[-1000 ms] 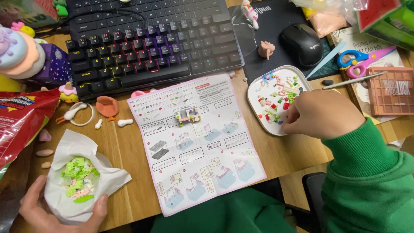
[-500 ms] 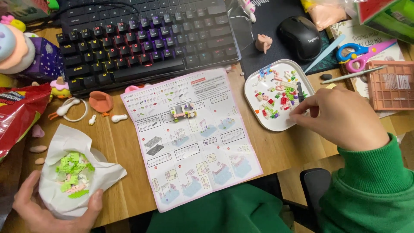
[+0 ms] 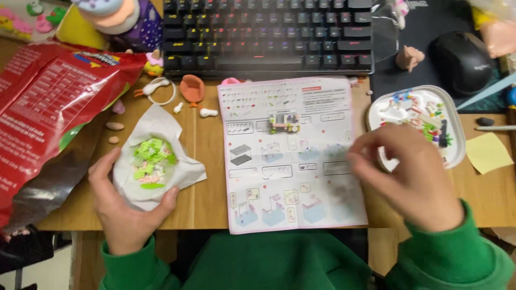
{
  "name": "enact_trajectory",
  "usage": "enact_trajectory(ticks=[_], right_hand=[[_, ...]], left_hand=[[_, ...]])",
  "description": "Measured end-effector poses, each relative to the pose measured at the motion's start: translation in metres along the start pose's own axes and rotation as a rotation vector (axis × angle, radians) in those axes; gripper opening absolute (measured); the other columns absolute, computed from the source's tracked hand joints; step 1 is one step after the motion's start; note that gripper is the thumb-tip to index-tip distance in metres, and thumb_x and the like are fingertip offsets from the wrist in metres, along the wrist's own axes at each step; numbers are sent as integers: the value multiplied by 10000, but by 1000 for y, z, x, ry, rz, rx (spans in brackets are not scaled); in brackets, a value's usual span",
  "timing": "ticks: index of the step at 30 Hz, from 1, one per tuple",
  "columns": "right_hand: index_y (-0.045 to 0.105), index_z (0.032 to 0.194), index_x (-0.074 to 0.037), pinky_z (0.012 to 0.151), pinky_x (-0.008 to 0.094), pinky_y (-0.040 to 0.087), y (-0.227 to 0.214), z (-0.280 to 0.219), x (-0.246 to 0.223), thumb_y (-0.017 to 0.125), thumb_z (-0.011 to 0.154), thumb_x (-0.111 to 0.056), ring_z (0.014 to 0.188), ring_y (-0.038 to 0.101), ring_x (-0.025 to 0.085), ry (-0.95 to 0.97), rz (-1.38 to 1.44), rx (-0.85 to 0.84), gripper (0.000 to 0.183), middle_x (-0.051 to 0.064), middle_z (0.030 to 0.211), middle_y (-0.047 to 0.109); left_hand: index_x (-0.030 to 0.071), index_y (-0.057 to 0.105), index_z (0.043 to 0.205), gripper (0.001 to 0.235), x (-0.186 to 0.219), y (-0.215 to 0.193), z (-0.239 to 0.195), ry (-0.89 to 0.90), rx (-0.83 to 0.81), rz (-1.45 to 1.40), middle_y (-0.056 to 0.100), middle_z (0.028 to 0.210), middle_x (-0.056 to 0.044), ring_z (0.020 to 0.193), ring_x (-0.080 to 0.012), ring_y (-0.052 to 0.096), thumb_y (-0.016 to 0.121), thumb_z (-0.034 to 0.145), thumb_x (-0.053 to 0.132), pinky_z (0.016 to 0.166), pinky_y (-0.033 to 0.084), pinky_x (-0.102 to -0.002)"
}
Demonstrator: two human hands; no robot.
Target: The person assembles a small Lego model by following an instruction manual. They pick up small plastic bricks from a white tray and a paper bag, connect them by hand, and occasionally use tweezers to handle the pieces. The person also flips through the instruction booklet to check the assembly steps.
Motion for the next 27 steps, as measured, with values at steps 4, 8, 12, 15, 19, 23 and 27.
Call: enact_trajectory(ticks=[4, 8, 12, 15, 19, 23, 27], right_hand=[[676, 940, -168, 676, 321, 381, 40, 8, -62, 628, 925, -240, 688, 489, 189, -415, 228, 8, 87, -6, 693, 523], [702, 924, -138, 647, 329, 383, 57, 10, -61, 687, 910, -196, 680, 462, 207, -496, 168, 66, 62, 13, 707, 511], [738, 977, -152, 644, 341, 383, 57, 10, -53, 706, 918, -209, 704, 460, 224, -429, 89, 99, 89, 31, 699, 475], [750, 996, -164, 652, 345, 379, 56, 12, -43, 722, 932, -231, 722, 452, 226, -336, 65, 130, 97, 24, 677, 469], [763, 981, -177, 635, 350, 367, 54, 12, -29, 760, 953, -251, 716, 443, 227, -265, -17, 196, 78, 13, 652, 472], [779, 985, -215, 617, 359, 375, 58, 16, -20, 752, 942, -280, 718, 451, 234, -205, -62, 170, 83, 1, 666, 487], [780, 944, -193, 620, 359, 391, 54, 18, -21, 751, 910, -257, 690, 463, 225, -183, -4, 153, 78, 8, 653, 501]], left_hand=[[-96, 408, 1321, 814, 1, -2, 2, 16, -13, 22, 466, 1247, -255, 1188, -404, 508, 795, 696, 253, 1027, 427, -480], [-79, 407, 1312, 800, 2, -4, 3, 10, -5, 22, 484, 1245, -245, 1182, -383, 510, 805, 707, 262, 1016, 441, -471], [-51, 403, 1318, 794, 1, -3, 1, 9, -11, 23, 489, 1256, -222, 1184, -364, 514, 794, 729, 309, 1013, 451, -467], [-37, 407, 1321, 793, 0, -3, 1, 3, -12, 27, 492, 1267, -211, 1192, -359, 516, 790, 729, 327, 1018, 448, -465], [-39, 411, 1318, 790, 0, -3, 2, 3, -12, 30, 502, 1264, -213, 1185, -362, 527, 795, 728, 319, 1013, 454, -461], [-36, 407, 1318, 789, 0, -3, 2, 9, -20, 25, 492, 1269, -208, 1192, -358, 516, 788, 730, 328, 1016, 453, -469], [-70, 406, 1320, 800, 1, -2, 2, 24, -26, 27, 482, 1256, -223, 1191, -369, 513, 794, 726, 299, 1019, 452, -468]])
Point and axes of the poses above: each hand's wrist, its own z-axis towards the middle knuckle, its own y-axis out of the palm, x = y × z, the point moved 8 cm from there along z, towards the middle knuckle
